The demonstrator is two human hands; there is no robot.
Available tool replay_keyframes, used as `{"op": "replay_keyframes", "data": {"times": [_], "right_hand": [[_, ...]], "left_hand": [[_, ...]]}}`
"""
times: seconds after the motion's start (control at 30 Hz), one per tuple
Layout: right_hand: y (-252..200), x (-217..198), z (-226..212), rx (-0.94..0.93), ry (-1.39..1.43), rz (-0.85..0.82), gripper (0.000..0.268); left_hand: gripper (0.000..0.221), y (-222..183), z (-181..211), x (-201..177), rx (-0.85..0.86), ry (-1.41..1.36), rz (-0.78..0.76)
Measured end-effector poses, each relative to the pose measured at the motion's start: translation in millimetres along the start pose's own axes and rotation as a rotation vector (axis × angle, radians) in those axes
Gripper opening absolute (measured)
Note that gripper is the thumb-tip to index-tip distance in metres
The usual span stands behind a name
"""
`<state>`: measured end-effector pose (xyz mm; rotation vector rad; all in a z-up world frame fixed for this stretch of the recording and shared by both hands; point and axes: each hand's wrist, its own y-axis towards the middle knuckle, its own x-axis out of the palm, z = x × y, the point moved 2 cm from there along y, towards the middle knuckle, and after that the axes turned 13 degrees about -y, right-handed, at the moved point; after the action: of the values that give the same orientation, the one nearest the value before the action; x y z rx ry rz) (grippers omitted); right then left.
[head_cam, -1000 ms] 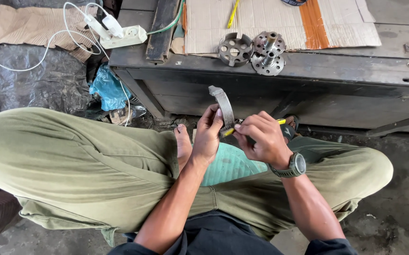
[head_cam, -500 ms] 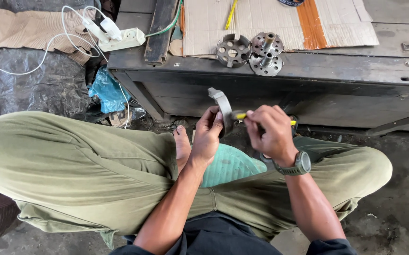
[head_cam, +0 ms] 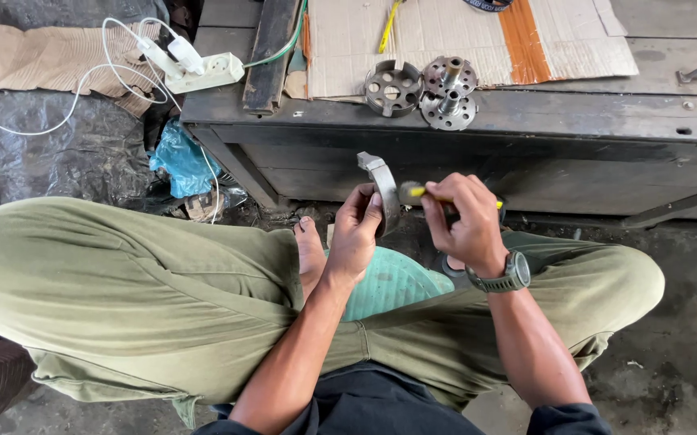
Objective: Repairing motorcycle brake components by scraping the lining with a hand tool
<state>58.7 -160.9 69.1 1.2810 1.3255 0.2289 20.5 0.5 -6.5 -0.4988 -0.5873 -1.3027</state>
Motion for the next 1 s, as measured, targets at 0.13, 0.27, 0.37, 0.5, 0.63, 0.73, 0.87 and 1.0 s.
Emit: {"op": "replay_keyframes", "data": {"times": [0.13, 0.27, 0.37, 0.5, 0.63, 0.73, 0.87, 1.0], "right_hand": [[-8.3, 10.0, -7.6, -0.002, 0.114, -0.035, 0.012], [-4.1, 0.7, -1.1, 0.252, 0.159, -0.042, 0.011], [4.2, 0.5, 11.0, 0.470, 0.259, -0.043, 0.032], [38.1, -8.1, 42.4, 0.462, 0.136, 0.061, 0.041], [78.0, -32.2, 84.9, 0.592, 0.196, 0.061, 0.022], [89.5, -40.8, 114.3, 0.679, 0.312, 0.113, 0.019], [76.2, -35.5, 130.2, 0.921, 0.326, 0.215, 0.020], [44.7, -27.8, 132.3, 1.180, 0.166, 0.193, 0.019]], "left_hand": [[0.013, 1.3, 7.0, -0.4, 0.000, -0.009, 0.011], [0.011, 7.9, 12.4, 6.9, -0.002, 0.075, -0.041], [0.014, 27.6, 25.2, 43.0, -0.011, 0.187, -0.010], [0.036, 104.8, 28.3, 100.2, -0.088, 0.593, -0.109], [0.033, 189.0, 54.3, 135.4, 0.101, 0.479, -0.516], [0.025, 274.2, 35.1, 125.5, 0.155, 0.964, -0.636], [0.031, 380.6, 0.3, 84.3, 0.704, 1.514, -0.363], [0.060, 472.5, -49.8, 64.5, 0.587, 1.797, -0.447]]}}
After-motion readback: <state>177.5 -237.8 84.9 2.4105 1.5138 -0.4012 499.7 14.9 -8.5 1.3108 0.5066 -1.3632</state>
